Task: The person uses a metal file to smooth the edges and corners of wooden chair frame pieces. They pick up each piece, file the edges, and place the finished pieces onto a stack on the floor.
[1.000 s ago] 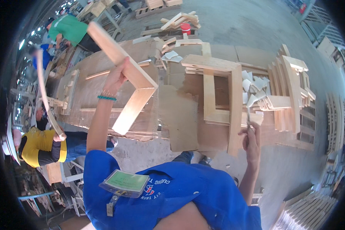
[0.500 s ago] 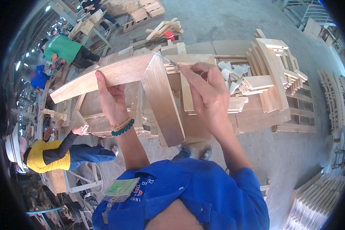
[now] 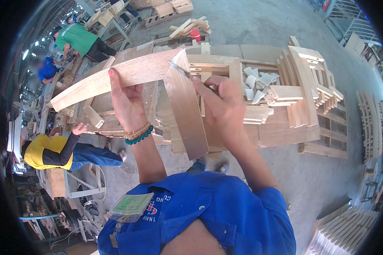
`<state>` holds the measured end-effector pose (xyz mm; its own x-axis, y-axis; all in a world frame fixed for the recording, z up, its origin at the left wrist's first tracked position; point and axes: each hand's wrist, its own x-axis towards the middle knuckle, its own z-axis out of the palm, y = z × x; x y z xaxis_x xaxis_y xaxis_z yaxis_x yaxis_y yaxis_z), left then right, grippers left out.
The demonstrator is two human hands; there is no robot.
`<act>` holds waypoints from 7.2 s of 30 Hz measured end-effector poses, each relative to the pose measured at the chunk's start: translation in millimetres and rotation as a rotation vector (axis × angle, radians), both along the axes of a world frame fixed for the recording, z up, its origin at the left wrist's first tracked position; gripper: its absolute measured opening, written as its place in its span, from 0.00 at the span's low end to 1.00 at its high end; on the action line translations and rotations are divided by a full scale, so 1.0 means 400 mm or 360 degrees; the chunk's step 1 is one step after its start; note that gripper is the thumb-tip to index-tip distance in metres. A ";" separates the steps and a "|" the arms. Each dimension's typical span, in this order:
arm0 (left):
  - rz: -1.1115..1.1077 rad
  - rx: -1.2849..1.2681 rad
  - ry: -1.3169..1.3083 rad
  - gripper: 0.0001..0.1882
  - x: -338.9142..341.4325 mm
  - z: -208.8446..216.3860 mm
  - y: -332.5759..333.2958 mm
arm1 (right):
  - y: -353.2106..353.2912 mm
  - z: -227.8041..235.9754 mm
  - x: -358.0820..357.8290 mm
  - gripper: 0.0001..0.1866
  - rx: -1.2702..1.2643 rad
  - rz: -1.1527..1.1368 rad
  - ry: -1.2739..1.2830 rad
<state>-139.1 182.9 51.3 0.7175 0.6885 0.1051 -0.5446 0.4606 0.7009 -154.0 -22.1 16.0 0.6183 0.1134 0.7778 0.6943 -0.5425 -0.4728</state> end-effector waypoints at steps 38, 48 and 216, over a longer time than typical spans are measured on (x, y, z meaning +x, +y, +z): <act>-0.0008 0.0055 -0.0112 0.17 0.011 0.048 -0.043 | -0.029 0.059 -0.038 0.21 -0.0178 -0.0066 -0.0058; -0.0300 -0.0204 -0.0084 0.21 0.010 0.068 -0.034 | -0.072 0.063 -0.041 0.16 0.0458 0.0227 0.0177; -0.1928 0.3336 -0.0364 0.35 -0.007 -0.386 -0.472 | -0.515 -0.279 -0.365 0.04 -0.0217 -0.1018 0.0817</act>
